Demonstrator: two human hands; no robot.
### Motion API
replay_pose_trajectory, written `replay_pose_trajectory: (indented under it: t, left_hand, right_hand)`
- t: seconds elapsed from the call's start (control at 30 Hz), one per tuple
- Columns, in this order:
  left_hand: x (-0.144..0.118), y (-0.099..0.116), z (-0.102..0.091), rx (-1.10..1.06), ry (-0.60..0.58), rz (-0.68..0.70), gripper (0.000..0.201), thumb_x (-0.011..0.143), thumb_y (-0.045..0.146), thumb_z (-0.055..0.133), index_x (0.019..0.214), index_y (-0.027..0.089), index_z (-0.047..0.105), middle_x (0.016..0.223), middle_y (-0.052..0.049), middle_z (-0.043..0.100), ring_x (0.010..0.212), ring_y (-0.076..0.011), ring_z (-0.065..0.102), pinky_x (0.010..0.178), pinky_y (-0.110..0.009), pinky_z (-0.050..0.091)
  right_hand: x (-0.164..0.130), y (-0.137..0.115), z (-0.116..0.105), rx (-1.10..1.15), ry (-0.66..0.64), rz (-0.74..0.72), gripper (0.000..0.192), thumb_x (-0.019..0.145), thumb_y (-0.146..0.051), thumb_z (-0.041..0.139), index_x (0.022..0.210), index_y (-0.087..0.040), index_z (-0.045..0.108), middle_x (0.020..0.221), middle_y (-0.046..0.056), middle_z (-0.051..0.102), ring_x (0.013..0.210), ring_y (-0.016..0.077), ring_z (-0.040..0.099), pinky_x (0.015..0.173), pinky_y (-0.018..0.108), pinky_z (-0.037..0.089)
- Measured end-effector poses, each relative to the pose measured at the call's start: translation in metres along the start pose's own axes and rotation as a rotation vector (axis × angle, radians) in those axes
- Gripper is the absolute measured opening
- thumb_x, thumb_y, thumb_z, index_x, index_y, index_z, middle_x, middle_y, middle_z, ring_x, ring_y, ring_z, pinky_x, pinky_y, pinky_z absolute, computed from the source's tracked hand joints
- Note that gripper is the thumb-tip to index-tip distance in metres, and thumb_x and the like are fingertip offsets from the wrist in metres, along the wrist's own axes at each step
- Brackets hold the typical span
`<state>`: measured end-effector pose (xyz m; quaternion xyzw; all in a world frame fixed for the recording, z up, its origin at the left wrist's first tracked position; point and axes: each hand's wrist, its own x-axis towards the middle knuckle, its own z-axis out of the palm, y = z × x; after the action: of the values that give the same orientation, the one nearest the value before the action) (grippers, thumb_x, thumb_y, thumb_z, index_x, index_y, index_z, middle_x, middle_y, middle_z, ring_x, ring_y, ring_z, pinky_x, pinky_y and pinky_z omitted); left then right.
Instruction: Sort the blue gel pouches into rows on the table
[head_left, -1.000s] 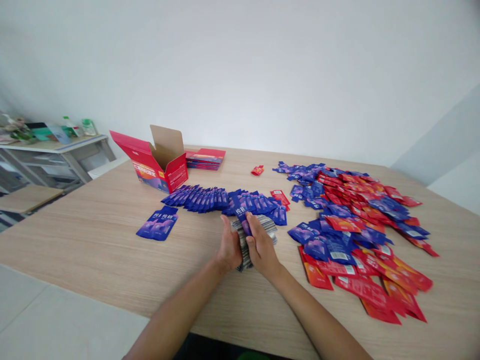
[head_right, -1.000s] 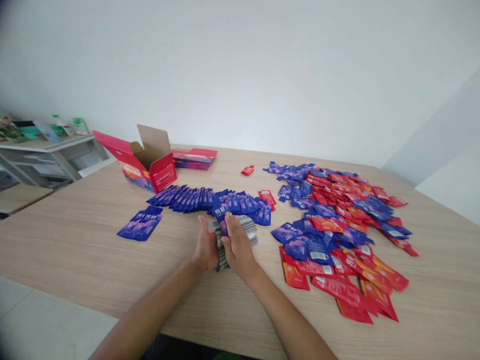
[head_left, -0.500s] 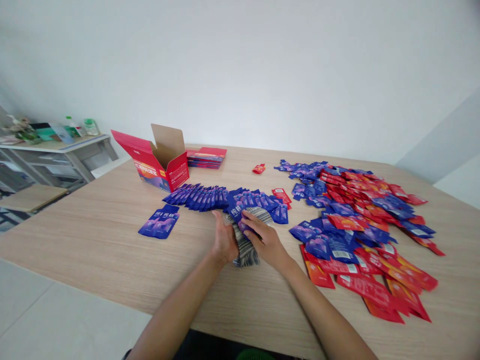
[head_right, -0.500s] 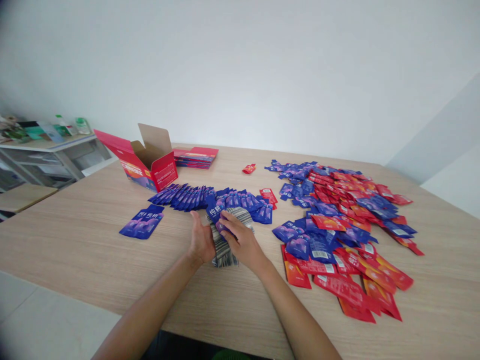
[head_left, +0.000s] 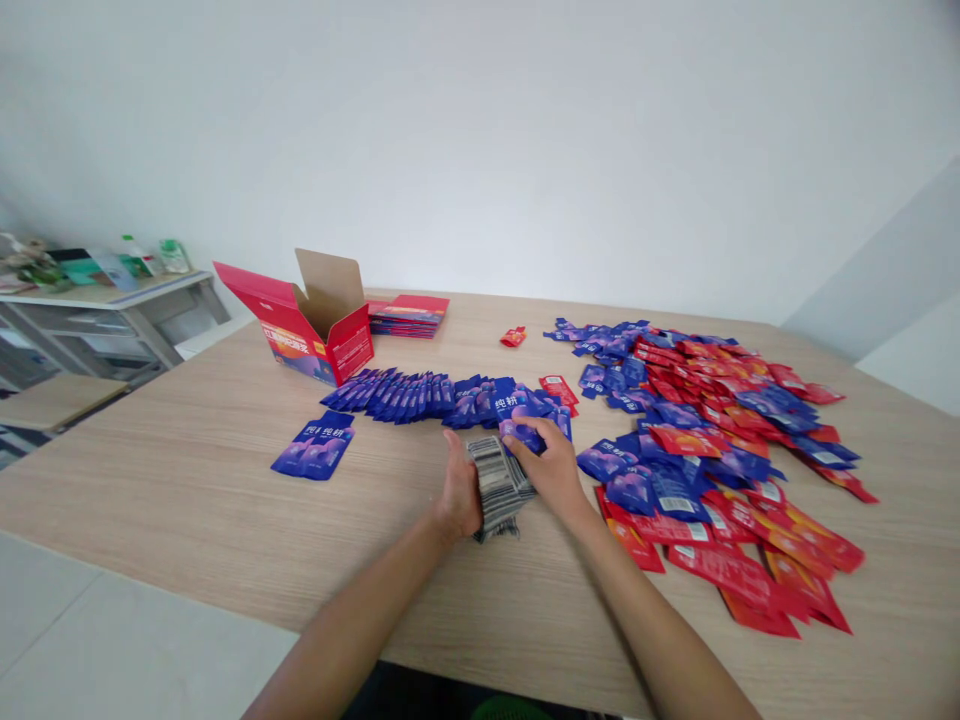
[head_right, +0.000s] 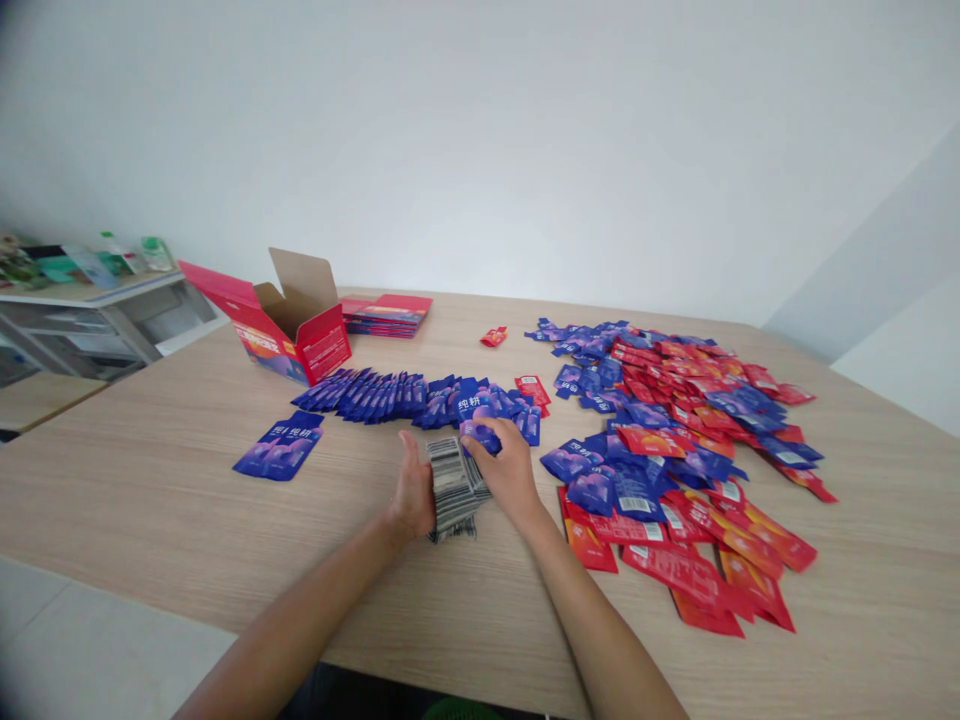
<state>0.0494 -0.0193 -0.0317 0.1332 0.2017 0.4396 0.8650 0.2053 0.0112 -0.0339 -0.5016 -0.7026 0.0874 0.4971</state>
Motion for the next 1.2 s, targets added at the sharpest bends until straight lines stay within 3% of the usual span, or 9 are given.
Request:
replay_pose_trajectory:
  t: [0.17,0.37,0.5,0.63,0.7,0.83,0.97,1.2]
  left_hand:
    - [-0.003,0.005,-0.001,-0.047,-0.023,0.029,0.102,0.079,0.091,0.023,0.115,0.008,0.070,0.103,-0.021,0.076,0.104,-0.0368,0.071,0.094,-0.054,0.053]
    - [-0.007,0.012,0.006,-0.086,-0.027,0.043,0.104,0.078,0.092,0.020,0.118,0.009,0.069,0.108,-0.020,0.075,0.103,-0.0354,0.071,0.095,-0.052,0.052]
    - [-0.008,0.011,0.010,-0.051,-0.043,0.066,0.088,0.087,0.082,0.028,0.123,0.012,0.067,0.109,-0.018,0.075,0.103,-0.0343,0.071,0.098,-0.054,0.051]
    - [-0.005,0.010,0.008,-0.001,-0.020,0.098,0.050,0.097,0.051,0.047,0.120,0.011,0.068,0.106,-0.015,0.077,0.102,-0.0324,0.072,0.101,-0.053,0.050]
    - [-0.003,0.010,0.006,0.007,0.007,0.090,0.041,0.097,0.041,0.049,0.113,0.010,0.070,0.103,-0.016,0.077,0.102,-0.0321,0.072,0.101,-0.052,0.050]
    - [-0.001,0.016,0.003,-0.026,0.014,0.116,0.038,0.094,0.042,0.053,0.100,0.011,0.072,0.099,-0.014,0.078,0.098,-0.0313,0.073,0.098,-0.052,0.051]
    - [0.000,0.027,0.001,-0.037,0.020,0.175,0.037,0.092,0.042,0.057,0.100,0.010,0.072,0.102,-0.015,0.077,0.098,-0.0315,0.072,0.096,-0.051,0.052]
    - [0.000,0.023,-0.003,0.029,0.004,0.181,0.036,0.089,0.044,0.062,0.101,0.011,0.072,0.096,-0.013,0.077,0.100,-0.0309,0.072,0.094,-0.046,0.054]
  right_hand:
    - [-0.004,-0.003,0.003,-0.215,0.067,-0.162,0.034,0.093,-0.052,0.061,0.112,-0.027,0.073,0.104,0.010,0.070,0.107,0.0309,0.062,0.105,0.057,0.041]
    - [-0.001,-0.001,-0.006,-0.356,-0.009,-0.331,0.028,0.095,-0.043,0.060,0.108,-0.023,0.075,0.102,0.010,0.065,0.101,0.0288,0.060,0.102,0.053,0.042]
    - [0.002,-0.003,-0.014,-0.349,-0.086,-0.317,0.029,0.096,-0.042,0.058,0.110,-0.023,0.075,0.097,0.009,0.063,0.095,0.0277,0.059,0.089,0.046,0.046]
    - [0.004,-0.005,-0.021,-0.317,-0.164,-0.297,0.029,0.099,-0.039,0.053,0.112,-0.023,0.073,0.097,0.009,0.063,0.095,0.0269,0.060,0.083,0.042,0.048]
    - [0.003,-0.006,-0.022,-0.312,-0.197,-0.299,0.029,0.099,-0.036,0.052,0.116,-0.022,0.072,0.101,0.010,0.062,0.097,0.0272,0.059,0.085,0.041,0.050]
    - [0.001,-0.005,-0.022,-0.311,-0.254,-0.322,0.028,0.098,-0.030,0.054,0.119,-0.022,0.070,0.108,0.012,0.061,0.101,0.0276,0.059,0.086,0.041,0.053]
    - [-0.003,-0.009,-0.018,-0.298,-0.278,-0.324,0.025,0.096,-0.024,0.057,0.117,-0.022,0.070,0.107,0.012,0.060,0.100,0.0278,0.060,0.085,0.041,0.054]
    - [-0.009,-0.019,-0.006,-0.184,-0.123,-0.202,0.016,0.094,-0.020,0.056,0.105,-0.021,0.068,0.102,0.010,0.056,0.094,0.0255,0.059,0.083,0.040,0.055]
